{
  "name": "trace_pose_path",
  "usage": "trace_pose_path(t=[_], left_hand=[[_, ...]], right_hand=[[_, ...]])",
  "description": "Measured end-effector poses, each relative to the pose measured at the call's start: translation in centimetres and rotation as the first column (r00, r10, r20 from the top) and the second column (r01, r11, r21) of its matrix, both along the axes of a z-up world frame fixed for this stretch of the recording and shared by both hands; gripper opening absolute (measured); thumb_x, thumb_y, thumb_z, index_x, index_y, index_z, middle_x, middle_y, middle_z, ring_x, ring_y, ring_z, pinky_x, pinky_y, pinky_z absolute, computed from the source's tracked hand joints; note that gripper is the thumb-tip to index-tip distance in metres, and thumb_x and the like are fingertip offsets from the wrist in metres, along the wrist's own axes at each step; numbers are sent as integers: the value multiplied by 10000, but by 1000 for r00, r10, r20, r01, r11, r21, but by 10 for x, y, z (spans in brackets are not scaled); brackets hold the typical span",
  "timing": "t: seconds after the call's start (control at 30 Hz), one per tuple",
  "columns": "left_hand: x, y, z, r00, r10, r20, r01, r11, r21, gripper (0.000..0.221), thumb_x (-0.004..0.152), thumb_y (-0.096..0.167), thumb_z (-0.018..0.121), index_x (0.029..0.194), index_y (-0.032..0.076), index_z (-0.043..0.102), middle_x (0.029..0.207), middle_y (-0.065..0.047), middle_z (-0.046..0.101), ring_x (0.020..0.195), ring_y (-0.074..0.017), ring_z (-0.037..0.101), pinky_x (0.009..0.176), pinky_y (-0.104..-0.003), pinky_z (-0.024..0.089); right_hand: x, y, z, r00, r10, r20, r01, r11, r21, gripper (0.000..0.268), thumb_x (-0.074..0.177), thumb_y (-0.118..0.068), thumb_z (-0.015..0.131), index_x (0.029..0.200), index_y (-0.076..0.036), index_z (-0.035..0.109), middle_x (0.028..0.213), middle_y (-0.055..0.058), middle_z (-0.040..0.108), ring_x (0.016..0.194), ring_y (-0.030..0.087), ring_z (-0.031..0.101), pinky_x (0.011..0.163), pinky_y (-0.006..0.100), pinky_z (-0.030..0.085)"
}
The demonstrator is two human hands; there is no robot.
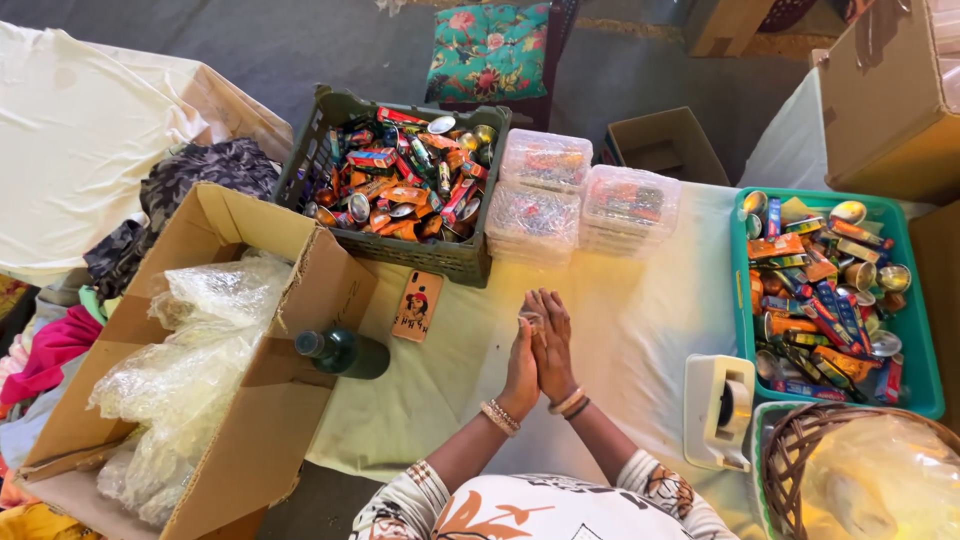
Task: The person arranges small packaged items on a table, places them into a clear plastic container, and then wraps the container in bubble wrap. They secure the bubble wrap using a tape dispenser and place the wrapped package into a cardboard box.
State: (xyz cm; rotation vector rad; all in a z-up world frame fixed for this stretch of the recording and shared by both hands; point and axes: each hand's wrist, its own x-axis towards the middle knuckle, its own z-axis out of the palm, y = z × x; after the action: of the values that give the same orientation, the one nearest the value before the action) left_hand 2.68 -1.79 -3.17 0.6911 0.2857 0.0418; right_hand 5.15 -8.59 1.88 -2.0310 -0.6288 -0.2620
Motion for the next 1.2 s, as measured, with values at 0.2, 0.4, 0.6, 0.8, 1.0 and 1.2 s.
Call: trace_pose_path(t=[0.2, 0.4, 0.6, 0.8, 1.0, 1.2], left_hand=[[-9, -19, 48, 987, 80, 138, -140, 854, 501, 411, 1093, 381, 548, 1277, 17, 604, 1239, -78, 645, 1195, -195, 539, 1070, -372, 441], [-6, -17, 49, 964, 91, 248, -264, 254, 931, 285, 1017, 314, 584, 1080, 43, 649, 1094, -132, 615, 1065, -300, 495, 974, -440, 392], [2, -9, 37, 945, 84, 315, -309, -79, 948, 260, 1025, 295, 555, 1067, 43, 602, 1144, -143, 565, 1124, -347, 472, 1003, -516, 332], [4, -5, 1, 980, 51, 190, -195, 112, 974, 285, 1060, 318, 518, 1037, 36, 556, 987, -179, 601, 966, -390, 559, 856, -498, 434], [22, 44, -75, 976, 211, 57, -105, 221, 970, 322, 1049, 356, 544, 1002, 37, 550, 851, -221, 660, 799, -437, 629, 670, -517, 478], [15, 82, -147, 992, 77, -100, 94, 86, 992, 180, 993, 222, 603, 1023, 47, 576, 884, -200, 680, 838, -404, 654, 729, -493, 523]], right_hand=[[13, -8, -27, 798, 315, -513, 356, 440, 824, 531, 1092, -389, 368, 1542, -108, 402, 1549, 125, 441, 1447, 258, 400, 1215, 391, 317], [-23, -26, -58, 550, 694, -465, 427, 245, 871, 592, 1104, -477, 410, 1473, -14, 442, 1368, 149, 581, 1203, 276, 593, 1052, 416, 477], [-40, -33, -22, 450, 512, -731, 522, 513, 681, 506, 1006, -366, 477, 1464, -152, 472, 1334, -18, 626, 1175, 114, 617, 936, 306, 524], [-30, -63, -121, 600, 351, -719, 377, 669, 641, 316, 1010, -171, 613, 1284, -15, 620, 1133, 59, 709, 976, 120, 671, 834, 269, 573], [-38, -119, -192, 699, 31, -715, 328, 874, 358, 153, 955, -123, 683, 1062, -14, 697, 873, 17, 675, 748, 93, 586, 640, 253, 503], [-52, -175, -244, 721, -278, -635, 483, 858, 173, 151, 1025, -147, 655, 988, -4, 689, 838, 32, 625, 777, 97, 548, 684, 282, 477]])
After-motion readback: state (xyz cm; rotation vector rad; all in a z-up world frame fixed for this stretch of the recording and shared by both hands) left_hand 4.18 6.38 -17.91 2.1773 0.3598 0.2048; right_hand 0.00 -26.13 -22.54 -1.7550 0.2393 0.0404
